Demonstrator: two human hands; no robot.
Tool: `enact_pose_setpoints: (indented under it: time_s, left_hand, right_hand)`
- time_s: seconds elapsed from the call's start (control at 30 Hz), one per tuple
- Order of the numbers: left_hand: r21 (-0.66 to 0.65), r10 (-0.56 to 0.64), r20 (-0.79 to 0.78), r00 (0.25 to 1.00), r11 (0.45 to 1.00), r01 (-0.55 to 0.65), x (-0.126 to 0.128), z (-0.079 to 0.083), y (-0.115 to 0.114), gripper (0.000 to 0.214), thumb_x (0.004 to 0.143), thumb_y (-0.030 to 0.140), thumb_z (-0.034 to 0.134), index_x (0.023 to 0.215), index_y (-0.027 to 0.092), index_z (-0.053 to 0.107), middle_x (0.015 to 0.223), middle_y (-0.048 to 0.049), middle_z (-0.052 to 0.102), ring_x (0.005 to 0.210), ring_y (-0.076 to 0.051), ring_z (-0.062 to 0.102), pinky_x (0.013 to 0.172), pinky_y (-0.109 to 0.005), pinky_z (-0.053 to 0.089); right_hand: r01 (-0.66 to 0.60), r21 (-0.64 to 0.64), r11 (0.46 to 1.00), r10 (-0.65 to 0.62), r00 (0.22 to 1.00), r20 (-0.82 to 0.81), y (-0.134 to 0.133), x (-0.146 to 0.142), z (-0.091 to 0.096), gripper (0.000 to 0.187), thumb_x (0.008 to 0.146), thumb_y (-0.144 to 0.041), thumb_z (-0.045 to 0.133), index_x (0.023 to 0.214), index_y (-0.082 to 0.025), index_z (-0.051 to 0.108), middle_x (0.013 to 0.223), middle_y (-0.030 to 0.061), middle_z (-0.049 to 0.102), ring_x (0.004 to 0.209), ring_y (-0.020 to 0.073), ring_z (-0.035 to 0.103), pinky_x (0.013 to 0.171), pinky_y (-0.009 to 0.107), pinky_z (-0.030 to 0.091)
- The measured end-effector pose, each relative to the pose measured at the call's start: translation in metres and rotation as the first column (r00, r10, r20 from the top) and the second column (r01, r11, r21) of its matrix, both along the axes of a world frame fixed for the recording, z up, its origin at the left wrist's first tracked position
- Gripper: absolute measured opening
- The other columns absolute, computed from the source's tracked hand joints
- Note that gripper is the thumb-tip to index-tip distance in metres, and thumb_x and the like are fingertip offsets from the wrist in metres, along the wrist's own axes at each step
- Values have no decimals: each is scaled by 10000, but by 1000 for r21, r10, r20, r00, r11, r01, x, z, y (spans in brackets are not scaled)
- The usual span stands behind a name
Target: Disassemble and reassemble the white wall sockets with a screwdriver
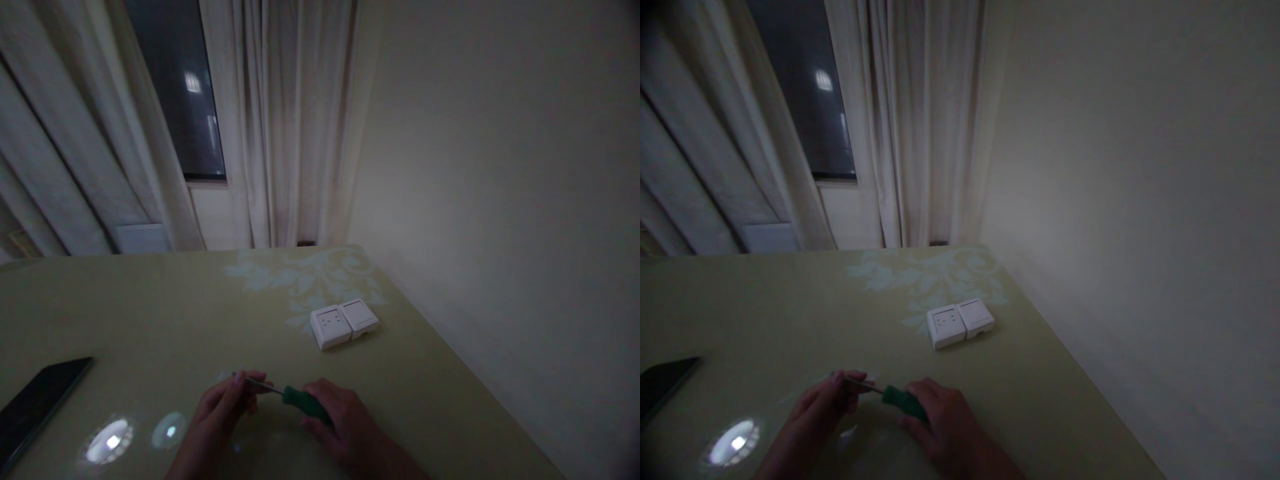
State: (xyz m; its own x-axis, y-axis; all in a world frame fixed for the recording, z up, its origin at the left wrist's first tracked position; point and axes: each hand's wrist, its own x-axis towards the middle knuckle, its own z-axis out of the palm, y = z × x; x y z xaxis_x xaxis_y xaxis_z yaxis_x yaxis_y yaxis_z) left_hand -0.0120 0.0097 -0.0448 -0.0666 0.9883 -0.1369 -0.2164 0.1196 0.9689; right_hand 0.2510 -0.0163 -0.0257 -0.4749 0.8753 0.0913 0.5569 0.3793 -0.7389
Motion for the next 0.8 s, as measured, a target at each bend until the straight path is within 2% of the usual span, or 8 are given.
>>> enact_pose_setpoints:
  time_s: [0.13, 0.27, 0.6, 0.8]
  left_hand:
    - [-1, -24, -22, 999, 1000, 24, 0, 1, 0, 655, 741, 816, 811, 868, 180, 902, 788, -119, 809, 689, -206, 624, 659, -285, 540]
    - [12, 6, -87, 996, 1000, -5, 1, 6, -1, 686, 730, 847, 788, 864, 184, 902, 761, -117, 800, 707, -234, 652, 682, -311, 557]
    - [41, 3, -276, 961, 999, 9, -5, 5, -2, 727, 774, 893, 693, 906, 212, 911, 741, -103, 787, 766, -284, 680, 755, -359, 578]
    - [94, -49, -371, 928, 992, 90, -6, 13, -1, 675, 785, 878, 696, 909, 254, 922, 730, -102, 808, 758, -293, 699, 786, -366, 596]
  right_hand:
    - [3, 4, 1000, -3, 1000, 15, -2, 0, 2, 374, 1023, -415, 622, 1337, -217, 665, 1214, 111, 753, 1081, 273, 711, 949, 358, 513]
    - [10, -5, 1000, -10, 999, 33, -4, 0, 4, 361, 1030, -430, 622, 1338, -246, 660, 1218, 91, 757, 1084, 264, 705, 953, 345, 501]
    - [5, 32, 999, -6, 1000, 25, -1, 0, 1, 359, 1003, -480, 639, 1229, -211, 712, 1087, 91, 771, 948, 247, 708, 864, 335, 500]
    - [29, 76, 997, -32, 999, 35, 0, 0, -4, 313, 968, -431, 687, 1188, -212, 727, 1055, 82, 784, 927, 237, 716, 840, 325, 500]
